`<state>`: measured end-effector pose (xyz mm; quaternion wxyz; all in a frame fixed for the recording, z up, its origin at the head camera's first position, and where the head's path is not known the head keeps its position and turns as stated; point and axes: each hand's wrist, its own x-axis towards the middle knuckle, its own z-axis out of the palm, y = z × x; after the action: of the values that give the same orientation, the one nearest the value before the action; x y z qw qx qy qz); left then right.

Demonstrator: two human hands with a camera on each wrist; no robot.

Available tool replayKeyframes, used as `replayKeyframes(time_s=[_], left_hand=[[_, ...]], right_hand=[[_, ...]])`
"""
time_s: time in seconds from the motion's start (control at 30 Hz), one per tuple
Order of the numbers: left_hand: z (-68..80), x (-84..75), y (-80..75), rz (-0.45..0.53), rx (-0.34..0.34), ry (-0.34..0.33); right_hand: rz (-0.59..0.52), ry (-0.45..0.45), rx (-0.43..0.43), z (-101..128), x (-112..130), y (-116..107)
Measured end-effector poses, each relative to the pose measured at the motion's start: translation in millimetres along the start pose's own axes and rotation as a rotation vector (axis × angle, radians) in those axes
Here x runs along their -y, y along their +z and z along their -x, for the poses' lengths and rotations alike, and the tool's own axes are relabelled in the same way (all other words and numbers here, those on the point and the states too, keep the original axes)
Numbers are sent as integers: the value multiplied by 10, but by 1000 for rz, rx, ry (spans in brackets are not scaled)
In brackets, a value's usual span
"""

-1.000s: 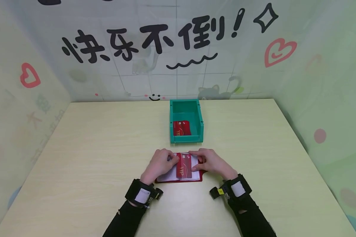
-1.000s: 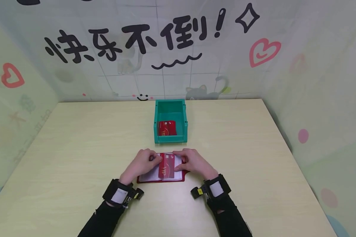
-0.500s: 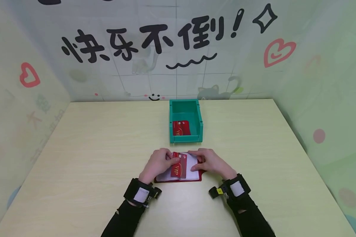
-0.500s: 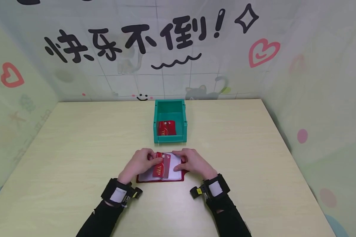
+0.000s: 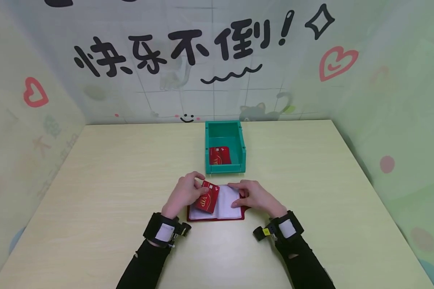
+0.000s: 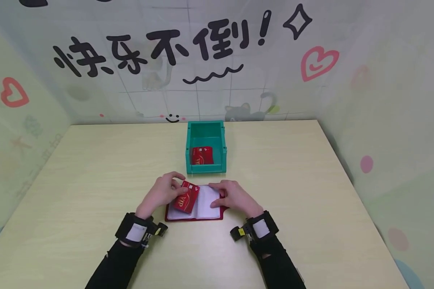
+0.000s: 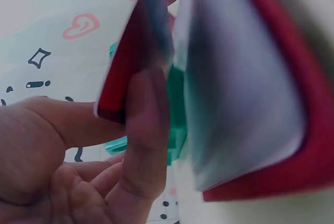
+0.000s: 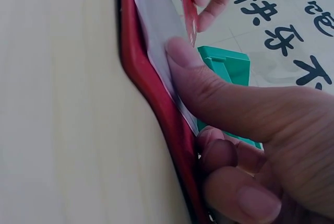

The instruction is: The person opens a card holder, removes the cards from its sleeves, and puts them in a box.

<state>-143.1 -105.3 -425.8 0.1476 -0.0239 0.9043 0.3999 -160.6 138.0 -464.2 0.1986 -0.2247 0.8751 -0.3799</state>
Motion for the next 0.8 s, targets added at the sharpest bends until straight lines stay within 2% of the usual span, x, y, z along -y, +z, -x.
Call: replayKeyframes(time_s=[0.17, 0.3, 0.43, 0.63, 0.8], left_hand=[[-14, -149, -174, -26, 18, 51], [-87, -303, -268, -34, 12, 131], [-232, -412, -301, -1, -20, 215], [-475, -518, -315, 58, -109, 304], [-694, -597, -325, 28, -129, 363]], right_hand=[[-4, 12, -3, 0, 10, 2], [3, 2, -11, 0, -10, 5], [14, -23, -18, -12, -22, 5], [5, -14, -13, -14, -11, 7], [5, 12, -11, -19, 0, 15]])
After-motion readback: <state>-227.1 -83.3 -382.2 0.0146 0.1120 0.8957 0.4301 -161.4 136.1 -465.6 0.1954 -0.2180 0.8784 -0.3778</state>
